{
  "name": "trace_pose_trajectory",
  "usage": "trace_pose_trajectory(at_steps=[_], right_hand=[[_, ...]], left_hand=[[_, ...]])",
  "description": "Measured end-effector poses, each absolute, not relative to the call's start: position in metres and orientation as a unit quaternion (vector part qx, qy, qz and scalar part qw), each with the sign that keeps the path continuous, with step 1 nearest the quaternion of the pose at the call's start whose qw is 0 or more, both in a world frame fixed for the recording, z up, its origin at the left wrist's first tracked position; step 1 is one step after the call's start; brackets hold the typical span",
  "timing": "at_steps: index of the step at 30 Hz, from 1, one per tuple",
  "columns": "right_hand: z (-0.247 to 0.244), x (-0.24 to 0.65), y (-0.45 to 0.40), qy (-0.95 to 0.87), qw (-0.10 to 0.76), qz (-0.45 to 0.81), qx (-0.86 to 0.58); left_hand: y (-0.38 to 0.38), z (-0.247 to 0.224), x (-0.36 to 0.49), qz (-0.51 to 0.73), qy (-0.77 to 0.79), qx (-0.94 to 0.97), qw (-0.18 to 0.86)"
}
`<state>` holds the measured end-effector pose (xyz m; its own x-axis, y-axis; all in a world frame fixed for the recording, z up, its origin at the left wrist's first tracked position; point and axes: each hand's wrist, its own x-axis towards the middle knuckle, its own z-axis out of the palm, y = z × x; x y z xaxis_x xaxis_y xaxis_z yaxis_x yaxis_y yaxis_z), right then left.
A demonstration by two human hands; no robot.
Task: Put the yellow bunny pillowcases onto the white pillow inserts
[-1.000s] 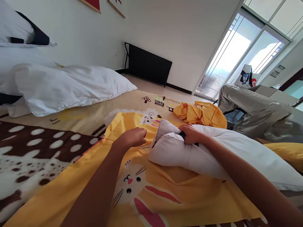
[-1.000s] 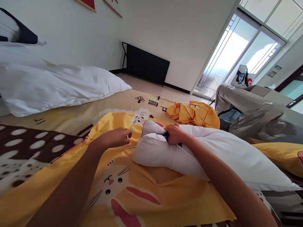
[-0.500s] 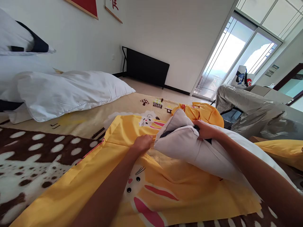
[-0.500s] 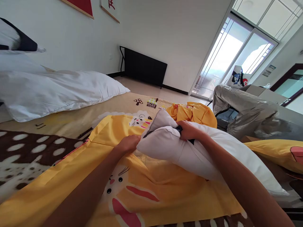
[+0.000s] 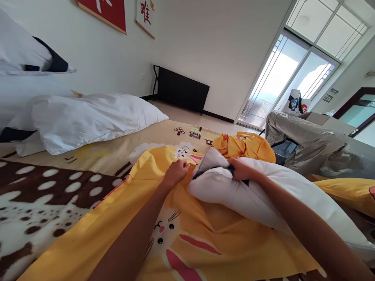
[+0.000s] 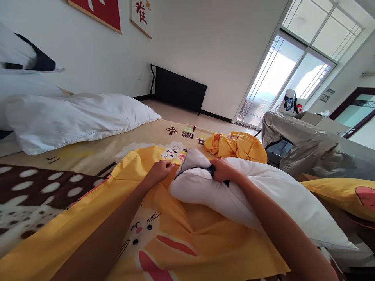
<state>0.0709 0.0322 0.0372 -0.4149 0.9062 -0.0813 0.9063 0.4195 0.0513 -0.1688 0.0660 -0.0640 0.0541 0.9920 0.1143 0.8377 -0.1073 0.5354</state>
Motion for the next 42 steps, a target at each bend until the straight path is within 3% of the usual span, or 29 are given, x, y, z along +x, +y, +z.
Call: trace_pose_trajectory(at_steps=[10,17,27,34,42], right_hand=[[0.009,0.044,0.009,0.868,0.070,0.061,0.488],[0.008,0.046,-0.009,0.859,0.048,0.077,0.504],[-0.004,0.033,-0.042,0.850,0.055,0.143,0.503],[-0.030,0.017,-0.078,0.847,0.041,0.235,0.474],[-0.044,0.007,-0.094,0.859,0.035,0.253,0.443]], left_hand=[[0.058,-0.048,-0.162,0.281,0.595,0.720,0.218],[0.045,-0.028,-0.176,0.235,0.530,0.782,0.228],[0.036,-0.035,-0.151,0.214,0.641,0.731,0.096],[0.031,-0.034,-0.138,0.275,0.657,0.697,0.088],[0.020,-0.023,-0.132,0.320,0.629,0.702,0.096]])
